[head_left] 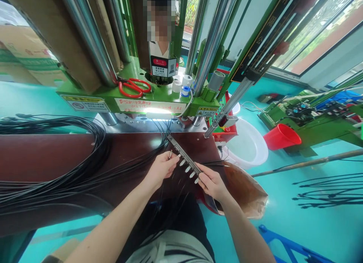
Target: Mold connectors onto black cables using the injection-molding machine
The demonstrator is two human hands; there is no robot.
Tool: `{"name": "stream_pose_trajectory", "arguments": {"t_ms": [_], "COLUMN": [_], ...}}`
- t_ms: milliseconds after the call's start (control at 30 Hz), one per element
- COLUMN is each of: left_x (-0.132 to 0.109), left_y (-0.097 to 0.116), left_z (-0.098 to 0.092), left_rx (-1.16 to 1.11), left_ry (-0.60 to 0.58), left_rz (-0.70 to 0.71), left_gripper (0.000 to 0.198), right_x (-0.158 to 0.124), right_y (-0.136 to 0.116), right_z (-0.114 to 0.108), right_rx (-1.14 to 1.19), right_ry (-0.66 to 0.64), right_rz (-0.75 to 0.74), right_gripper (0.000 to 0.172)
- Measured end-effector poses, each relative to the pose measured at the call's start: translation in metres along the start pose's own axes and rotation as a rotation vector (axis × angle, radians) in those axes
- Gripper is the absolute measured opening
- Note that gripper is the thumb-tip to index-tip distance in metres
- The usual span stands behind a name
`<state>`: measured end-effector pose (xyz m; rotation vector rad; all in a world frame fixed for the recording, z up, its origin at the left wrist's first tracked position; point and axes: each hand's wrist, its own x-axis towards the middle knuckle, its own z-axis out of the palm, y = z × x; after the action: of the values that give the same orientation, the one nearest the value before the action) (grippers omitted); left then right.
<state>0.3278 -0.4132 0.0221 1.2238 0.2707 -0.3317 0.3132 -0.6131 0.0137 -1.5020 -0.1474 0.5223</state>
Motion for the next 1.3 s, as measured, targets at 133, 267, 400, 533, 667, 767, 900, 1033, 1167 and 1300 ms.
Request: {"name": "stream_pose_trajectory", "arguments": {"t_ms": [133,267,400,533,667,767,900,1033,1167,1300], "left_x": [0.001,0.003,0.003,0.001,0.003,0.007,0.008,0.007,0.006,0.007], "left_y": [0.002,0.001,0.005,0.010,0.007,-0.001,-0.004,0.000,0.003,0.005], "left_z": [0.000,0.004,0.005,0.001,-0.005,-0.006,-0.006,-0.008,-0.011,-0.015], "left_rx": [-0.010,0.005,0.101,0.143,0.111,0.067,0.067,0.055,0.028,-0.011], "left_ry": [-0.001,0.035,0.079,0.014,0.065,0.160,0.150,0.138,0.104,0.042], "left_rz": [-0.015,0.020,0.037,0.089,0.157,0.197,0.173,0.135,0.107,0.073], "left_gripper": [0.030,0.029,0.026,0.027,0.023,0.015,0.022,0.024,0.025,0.027], "right_x": [0.000,-0.001,-0.001,0.001,0.003,0.003,0.003,0.003,0.003,0.001], "right_y": [0.000,0.002,0.006,0.006,0.003,0.002,0.004,0.004,0.003,0.000], "right_z": [0.000,0.000,0.001,0.000,-0.001,-0.002,-0.003,-0.003,-0.004,-0.005], "right_rx": [0.001,-0.056,-0.142,-0.045,0.051,0.058,0.038,0.019,-0.026,-0.171], "right_ry": [0.006,-0.020,-0.008,0.042,0.110,0.088,0.076,0.045,0.009,-0.036], "right_rz": [0.001,-0.026,-0.079,0.003,0.026,0.038,0.065,0.064,0.052,0.015], "right_gripper": [0.053,0.050,0.048,0.050,0.053,0.053,0.054,0.056,0.053,0.052]}}
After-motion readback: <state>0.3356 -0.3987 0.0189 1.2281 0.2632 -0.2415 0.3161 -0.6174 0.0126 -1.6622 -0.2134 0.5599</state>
